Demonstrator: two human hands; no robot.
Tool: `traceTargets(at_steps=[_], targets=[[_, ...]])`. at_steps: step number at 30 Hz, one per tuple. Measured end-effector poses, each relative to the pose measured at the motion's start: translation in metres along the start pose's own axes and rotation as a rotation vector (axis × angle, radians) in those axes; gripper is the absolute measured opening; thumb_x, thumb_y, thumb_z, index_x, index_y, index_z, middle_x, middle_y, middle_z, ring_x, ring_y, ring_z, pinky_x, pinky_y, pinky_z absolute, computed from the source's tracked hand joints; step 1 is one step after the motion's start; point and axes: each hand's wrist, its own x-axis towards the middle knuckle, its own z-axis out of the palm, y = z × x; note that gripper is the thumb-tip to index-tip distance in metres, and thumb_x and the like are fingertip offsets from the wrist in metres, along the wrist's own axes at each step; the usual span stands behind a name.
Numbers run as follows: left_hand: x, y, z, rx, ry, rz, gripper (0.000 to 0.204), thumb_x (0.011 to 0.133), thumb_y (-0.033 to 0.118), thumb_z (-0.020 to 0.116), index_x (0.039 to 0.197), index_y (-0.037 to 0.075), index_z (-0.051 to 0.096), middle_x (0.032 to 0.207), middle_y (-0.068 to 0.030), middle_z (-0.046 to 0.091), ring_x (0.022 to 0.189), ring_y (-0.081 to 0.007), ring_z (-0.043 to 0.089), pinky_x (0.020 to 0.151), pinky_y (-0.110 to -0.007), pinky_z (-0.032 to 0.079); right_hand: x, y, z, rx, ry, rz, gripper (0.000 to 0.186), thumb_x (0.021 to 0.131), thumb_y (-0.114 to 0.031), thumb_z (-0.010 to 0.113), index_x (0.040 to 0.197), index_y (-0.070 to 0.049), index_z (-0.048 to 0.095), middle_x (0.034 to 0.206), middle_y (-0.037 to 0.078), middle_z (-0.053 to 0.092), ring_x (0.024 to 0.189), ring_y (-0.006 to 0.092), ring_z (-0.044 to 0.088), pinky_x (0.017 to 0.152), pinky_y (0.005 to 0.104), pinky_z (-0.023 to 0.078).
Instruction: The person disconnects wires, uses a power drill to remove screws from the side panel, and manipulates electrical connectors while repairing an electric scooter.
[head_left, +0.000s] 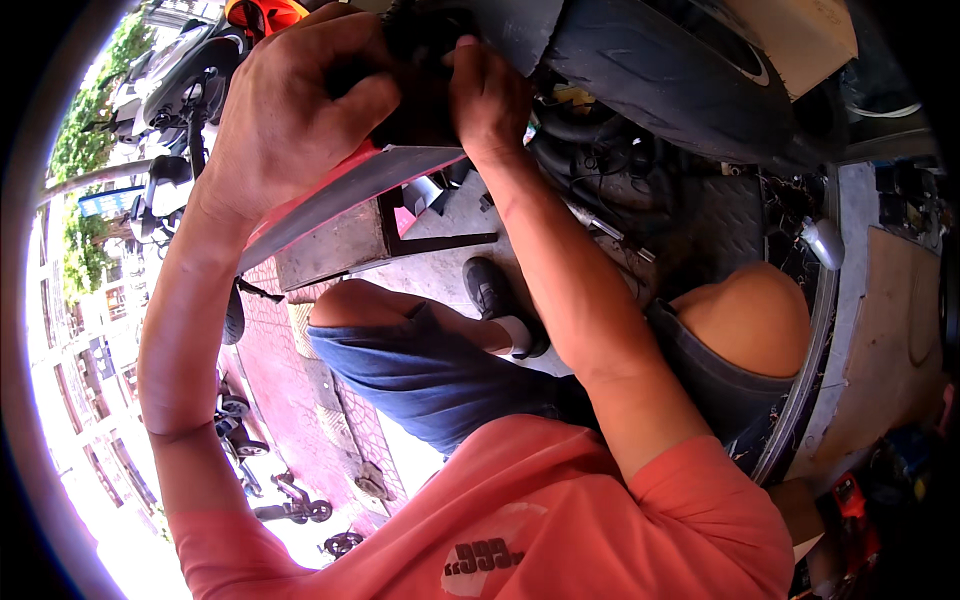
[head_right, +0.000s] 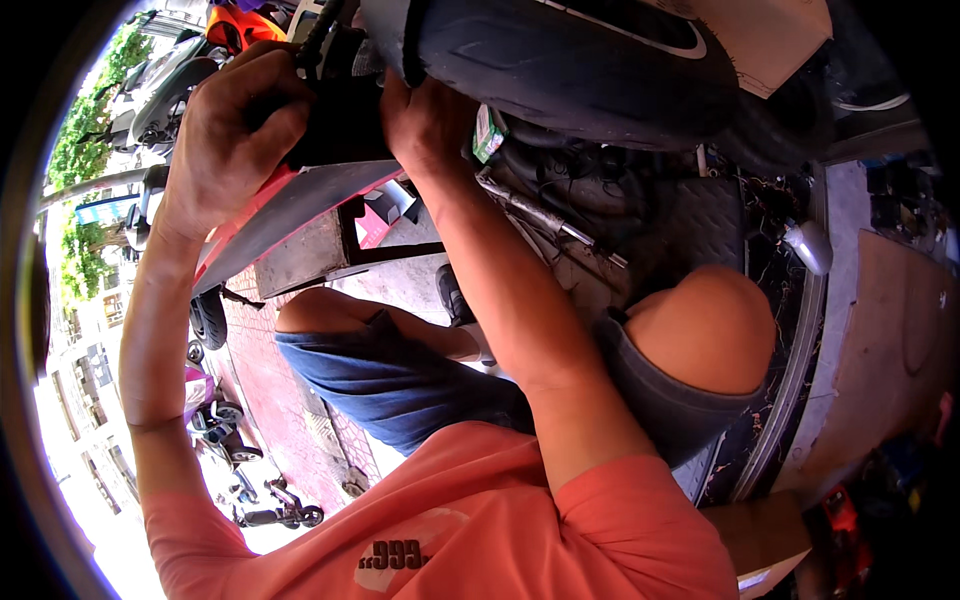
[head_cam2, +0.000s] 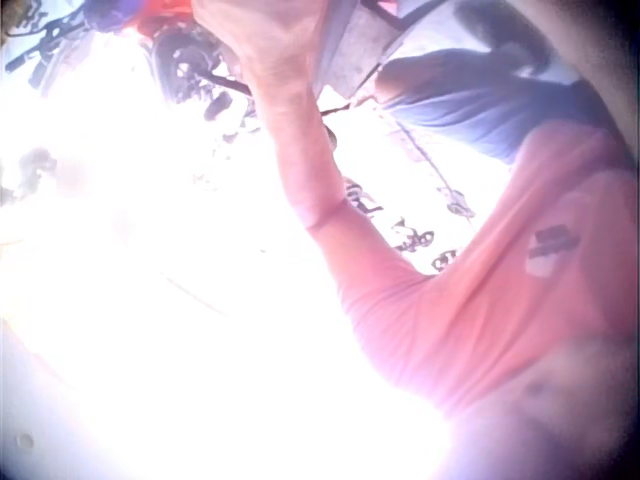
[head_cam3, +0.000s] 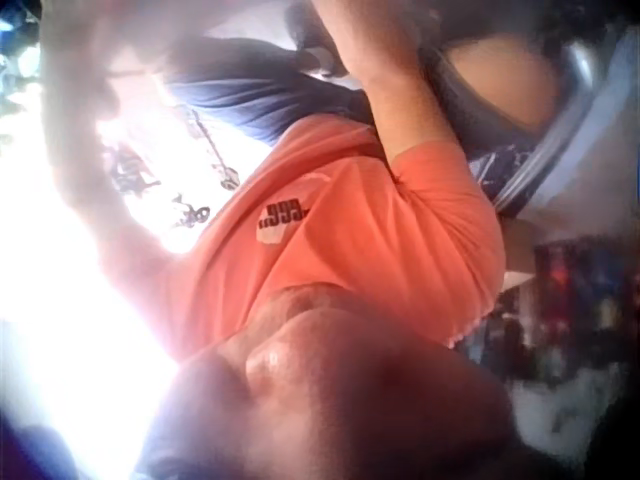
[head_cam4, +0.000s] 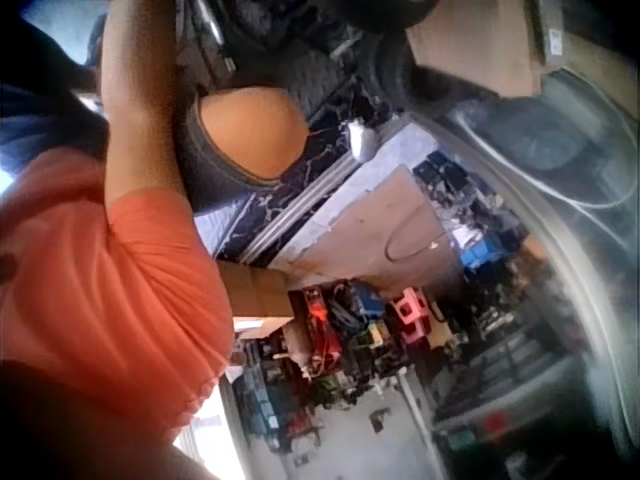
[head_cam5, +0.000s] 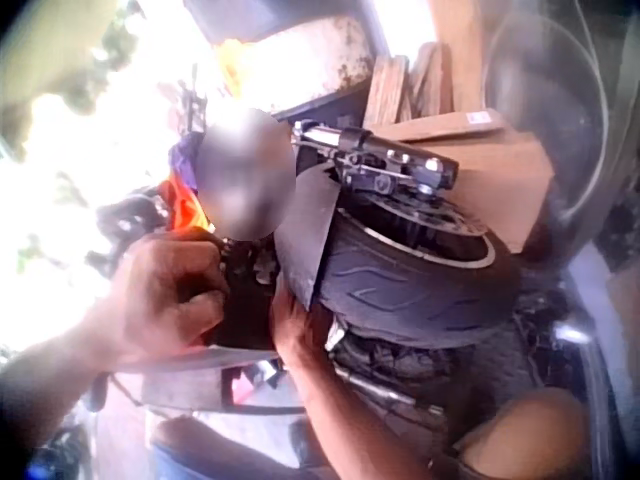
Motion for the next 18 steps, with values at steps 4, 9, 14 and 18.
traceTargets(at_steps=[4, 9, 14, 18], targets=[[-0.004, -0.016, 0.002, 0.028, 0.072, 0.075, 0.011, 0.087, 0.007, 0.064, 0.092, -0.003, 0.063, 0.086, -0.0121, 0.055, 0.073, -0.0228, 0.055, 0.070, -0.036, 0.046, 0.004, 0.002, -0.002, -0.018, -0.281, 0.042, 0.019, 0.104, -0.023, 0.059, 0.112, -0.009, 0.069, 0.102, 0.014, 0.078, 0.106, 0.0369, 0.074, 0.096, 0.0476, 0.057], [0.001, -0.004, -0.006, -0.020, -0.021, 0.005, 0.011, 0.090, 0.009, 0.064, 0.094, -0.001, 0.063, 0.078, -0.0087, 0.058, 0.072, -0.0173, 0.057, 0.070, -0.034, 0.048, 0.017, -0.018, -0.016, 0.487, -0.290, 0.318, 0.052, 0.110, -0.047, 0.054, 0.119, -0.002, 0.078, 0.117, 0.022, 0.079, 0.112, 0.0334, 0.074, 0.103, 0.0423, 0.054], [-0.009, 0.001, 0.003, 0.029, -0.006, -0.044, 0.014, 0.092, 0.010, 0.068, 0.097, -0.003, 0.071, 0.086, -0.0106, 0.070, 0.079, -0.0181, 0.066, 0.073, -0.035, 0.054, 0.017, 0.000, -0.007, 0.172, -0.515, 0.241, 0.056, 0.114, -0.050, 0.035, 0.125, -0.007, 0.068, 0.121, 0.027, 0.070, 0.116, 0.0521, 0.065, 0.100, 0.0597, 0.049], [-0.038, 0.014, -0.004, 0.127, 0.096, -0.040, 0.017, 0.087, 0.009, 0.065, 0.089, -0.006, 0.073, 0.081, -0.0109, 0.073, 0.073, -0.0205, 0.068, 0.070, -0.036, 0.055, -0.018, 0.028, -0.054, 0.364, -0.297, 0.429, 0.054, 0.110, -0.055, 0.051, 0.111, -0.007, 0.075, 0.103, 0.020, 0.078, 0.101, 0.0425, 0.075, 0.088, 0.0507, 0.056]])
